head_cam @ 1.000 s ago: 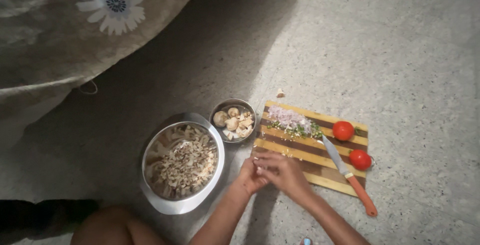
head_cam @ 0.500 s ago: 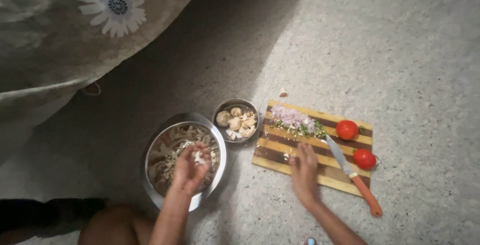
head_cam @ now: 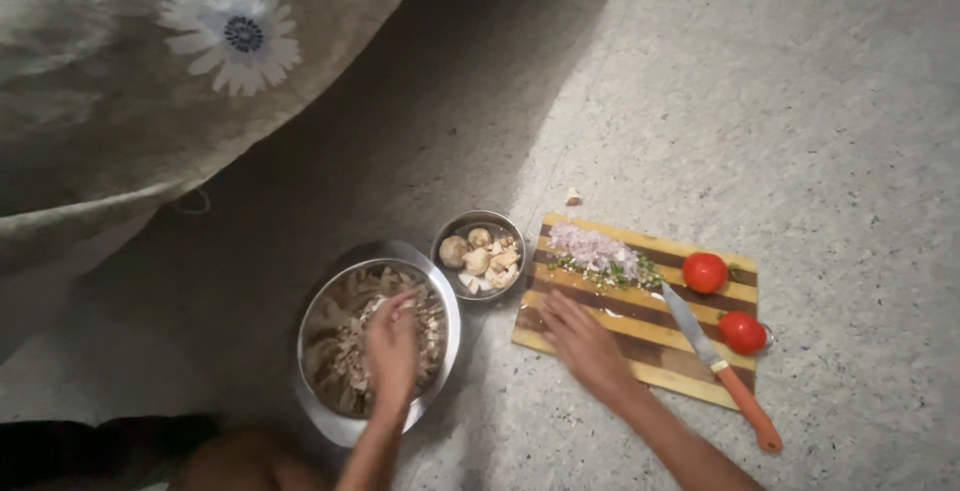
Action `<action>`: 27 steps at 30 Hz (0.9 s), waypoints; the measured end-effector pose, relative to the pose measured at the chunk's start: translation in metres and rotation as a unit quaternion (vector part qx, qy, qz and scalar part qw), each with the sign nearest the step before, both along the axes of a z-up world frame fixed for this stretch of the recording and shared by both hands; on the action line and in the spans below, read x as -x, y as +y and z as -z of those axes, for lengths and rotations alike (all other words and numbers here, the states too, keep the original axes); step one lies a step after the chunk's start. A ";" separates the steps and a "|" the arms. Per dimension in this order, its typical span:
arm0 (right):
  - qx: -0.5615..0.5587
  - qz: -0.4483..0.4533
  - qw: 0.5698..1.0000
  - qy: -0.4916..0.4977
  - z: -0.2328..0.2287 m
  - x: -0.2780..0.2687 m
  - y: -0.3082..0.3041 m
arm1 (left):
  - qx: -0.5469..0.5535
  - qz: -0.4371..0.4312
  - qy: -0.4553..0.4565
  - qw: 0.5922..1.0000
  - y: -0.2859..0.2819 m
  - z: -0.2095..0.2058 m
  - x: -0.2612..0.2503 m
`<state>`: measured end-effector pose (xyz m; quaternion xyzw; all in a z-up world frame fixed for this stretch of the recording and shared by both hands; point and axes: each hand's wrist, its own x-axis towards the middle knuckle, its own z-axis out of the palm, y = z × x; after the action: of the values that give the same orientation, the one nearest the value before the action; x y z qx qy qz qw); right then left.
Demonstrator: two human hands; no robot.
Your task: The person chops mushrooms on a wooden cutting board using a knife and places the pieces into a metal bowl.
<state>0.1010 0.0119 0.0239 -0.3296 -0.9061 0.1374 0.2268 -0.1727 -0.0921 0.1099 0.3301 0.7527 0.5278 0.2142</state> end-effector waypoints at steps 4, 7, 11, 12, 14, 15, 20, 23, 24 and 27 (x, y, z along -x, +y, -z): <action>0.011 0.025 0.997 -0.070 -0.008 -0.043 -0.002 | -0.044 0.090 -0.239 0.966 0.021 -0.008 -0.052; 0.067 0.093 0.988 -0.105 -0.019 -0.063 0.006 | 0.032 0.088 -0.520 0.849 0.034 0.005 -0.084; 0.134 0.184 0.973 0.021 -0.040 -0.054 0.017 | 0.101 0.088 -0.622 0.771 0.048 0.042 -0.123; 0.196 0.177 0.963 0.059 -0.050 -0.048 0.015 | 0.098 0.078 -0.642 0.757 0.051 0.054 -0.129; 0.317 0.161 0.925 0.132 -0.073 -0.018 -0.004 | 0.075 0.083 -0.667 0.736 0.055 0.079 -0.132; 0.287 0.113 0.945 0.107 -0.084 -0.001 -0.013 | 0.055 0.096 -0.672 0.732 0.060 0.091 -0.132; 0.217 0.019 0.970 0.104 -0.117 0.018 -0.031 | 0.025 0.080 -0.730 0.678 0.065 0.110 -0.112; 0.265 0.066 0.951 0.147 -0.114 0.022 -0.029 | 0.035 0.082 -0.712 0.696 0.061 0.093 -0.093; 0.247 0.068 0.953 0.161 -0.113 0.021 -0.027 | 0.030 0.092 -0.708 0.700 0.061 0.086 -0.087; 0.156 0.015 0.976 0.149 -0.114 0.020 -0.026 | 0.031 0.112 -0.702 0.702 0.063 0.070 -0.087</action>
<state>0.0811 -0.0145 0.1384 -0.3508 -0.8244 0.3213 0.3069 -0.0859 -0.0289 0.0403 -0.0606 0.3573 0.5554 0.7484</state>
